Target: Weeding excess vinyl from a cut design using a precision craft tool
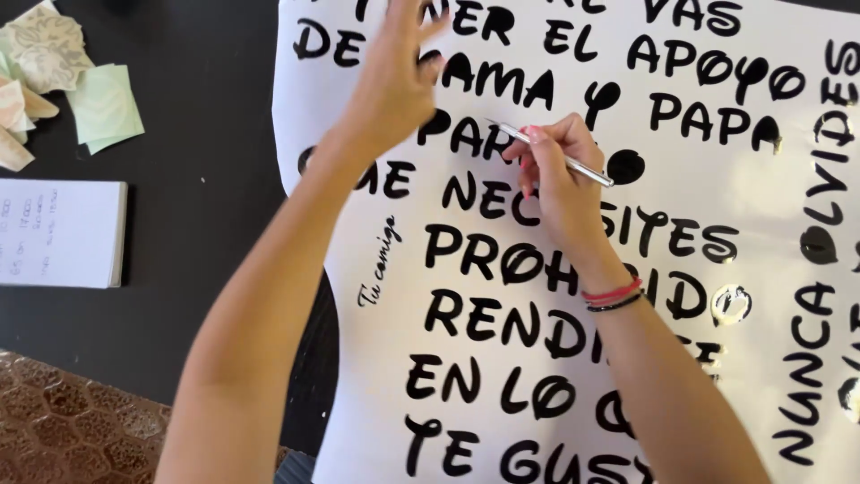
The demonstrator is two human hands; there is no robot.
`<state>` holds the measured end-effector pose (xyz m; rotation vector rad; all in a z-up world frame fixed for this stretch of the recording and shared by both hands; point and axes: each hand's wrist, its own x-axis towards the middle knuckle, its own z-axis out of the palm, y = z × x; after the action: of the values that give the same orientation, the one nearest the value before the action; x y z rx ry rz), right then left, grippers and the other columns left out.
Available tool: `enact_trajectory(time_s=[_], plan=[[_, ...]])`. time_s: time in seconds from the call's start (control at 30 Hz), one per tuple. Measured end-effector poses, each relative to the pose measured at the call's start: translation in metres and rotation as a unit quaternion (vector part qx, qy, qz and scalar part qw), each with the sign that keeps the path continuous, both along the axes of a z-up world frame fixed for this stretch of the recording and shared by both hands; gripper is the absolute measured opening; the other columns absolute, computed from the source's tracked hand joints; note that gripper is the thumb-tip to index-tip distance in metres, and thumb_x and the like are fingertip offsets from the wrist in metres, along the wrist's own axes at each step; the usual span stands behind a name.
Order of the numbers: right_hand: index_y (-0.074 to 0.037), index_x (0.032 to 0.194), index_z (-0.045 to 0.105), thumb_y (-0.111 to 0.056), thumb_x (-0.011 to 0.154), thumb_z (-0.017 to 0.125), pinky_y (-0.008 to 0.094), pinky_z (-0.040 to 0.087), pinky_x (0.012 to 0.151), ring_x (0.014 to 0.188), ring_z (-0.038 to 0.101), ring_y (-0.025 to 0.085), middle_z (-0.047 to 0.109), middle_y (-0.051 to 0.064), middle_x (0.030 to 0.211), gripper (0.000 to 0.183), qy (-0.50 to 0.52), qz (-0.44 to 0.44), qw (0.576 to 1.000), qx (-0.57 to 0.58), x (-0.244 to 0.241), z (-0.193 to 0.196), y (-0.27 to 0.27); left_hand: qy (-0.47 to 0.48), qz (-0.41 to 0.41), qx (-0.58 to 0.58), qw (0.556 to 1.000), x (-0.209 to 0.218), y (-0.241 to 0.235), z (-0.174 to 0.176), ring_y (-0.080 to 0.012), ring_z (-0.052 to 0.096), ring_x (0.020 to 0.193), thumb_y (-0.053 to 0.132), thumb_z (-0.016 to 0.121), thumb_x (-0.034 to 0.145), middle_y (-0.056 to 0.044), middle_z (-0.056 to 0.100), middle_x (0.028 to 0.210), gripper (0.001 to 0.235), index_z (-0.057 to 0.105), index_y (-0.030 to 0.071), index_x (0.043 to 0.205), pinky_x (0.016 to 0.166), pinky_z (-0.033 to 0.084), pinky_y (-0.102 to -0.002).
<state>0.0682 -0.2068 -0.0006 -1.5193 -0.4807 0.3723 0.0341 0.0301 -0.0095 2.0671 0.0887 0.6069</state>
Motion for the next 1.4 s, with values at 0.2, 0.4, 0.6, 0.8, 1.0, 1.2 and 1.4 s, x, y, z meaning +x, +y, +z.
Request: enact_trajectory(time_s=[0.2,0.4,0.6,0.8,1.0,1.2,1.4], plan=[[-0.006,0.101,0.055,-0.016,0.109,0.054,0.019,0.06,0.051,0.078,0.069,0.013,0.074,0.015,0.098,0.014,0.002,0.013,0.999,-0.052,0.027,0.014,0.016,0.022,-0.072,0.003,0.997,0.01,-0.018,-0.024,-0.0375,0.069,0.137,-0.023,0.053,0.09,-0.024,0.037,0.157,0.078,0.025,0.006,0.156,0.121,0.049,-0.05],[-0.002,0.1,0.054,-0.008,0.11,0.051,0.019,0.055,0.049,0.07,0.067,0.014,0.074,0.017,0.097,0.012,-0.123,0.031,0.991,-0.037,0.048,0.0,0.05,-0.011,-0.092,0.031,0.995,0.011,-0.006,-0.036,-0.0415,0.069,0.135,-0.003,0.062,0.087,-0.025,0.039,0.154,0.082,0.021,0.009,0.157,0.103,0.056,-0.054],[-0.001,0.101,0.054,-0.009,0.109,0.051,0.019,0.043,0.042,0.054,0.054,0.009,0.074,0.015,0.094,0.011,-0.128,0.059,0.985,-0.101,0.049,-0.011,0.042,-0.042,-0.081,-0.02,0.996,0.007,-0.01,-0.042,-0.0428,0.074,0.128,0.016,0.057,0.08,-0.029,0.041,0.157,0.088,0.018,0.016,0.159,0.113,0.052,-0.064],[-0.005,0.098,0.055,-0.019,0.107,0.054,0.022,0.042,0.046,0.051,0.052,0.01,0.074,0.009,0.093,0.017,-0.114,0.056,0.984,-0.128,0.049,-0.004,0.044,-0.008,-0.077,0.015,0.997,0.0,-0.013,-0.02,-0.0425,0.077,0.125,0.009,0.052,0.081,-0.021,0.049,0.15,0.08,0.023,0.013,0.155,0.089,0.058,-0.039],[-0.006,0.101,0.056,-0.021,0.109,0.056,0.021,0.05,0.051,0.058,0.055,0.009,0.074,0.008,0.096,0.017,-0.122,0.066,0.981,-0.132,0.047,-0.002,0.046,0.009,-0.087,0.06,0.994,0.0,-0.015,-0.019,-0.0453,0.072,0.129,-0.001,0.054,0.084,-0.022,0.054,0.139,0.072,0.025,0.011,0.149,0.084,0.053,-0.043],[-0.006,0.101,0.055,-0.025,0.109,0.057,0.021,0.056,0.056,0.072,0.063,0.009,0.076,0.014,0.103,0.02,-0.076,0.064,0.994,-0.043,0.049,-0.004,0.046,-0.01,-0.056,0.044,0.997,0.001,-0.016,-0.019,-0.034,0.07,0.13,-0.015,0.048,0.086,-0.014,0.052,0.141,0.069,0.036,0.01,0.149,0.069,0.051,-0.033],[-0.005,0.099,0.058,-0.01,0.111,0.053,0.017,0.054,0.056,0.079,0.072,0.013,0.077,0.015,0.095,0.013,-0.011,0.092,0.995,-0.043,0.068,0.01,0.038,-0.043,-0.02,0.108,0.993,0.005,-0.014,-0.035,-0.0337,0.067,0.098,-0.031,0.042,0.086,-0.02,0.051,0.137,0.078,0.04,0.011,0.151,0.091,0.068,-0.042]])
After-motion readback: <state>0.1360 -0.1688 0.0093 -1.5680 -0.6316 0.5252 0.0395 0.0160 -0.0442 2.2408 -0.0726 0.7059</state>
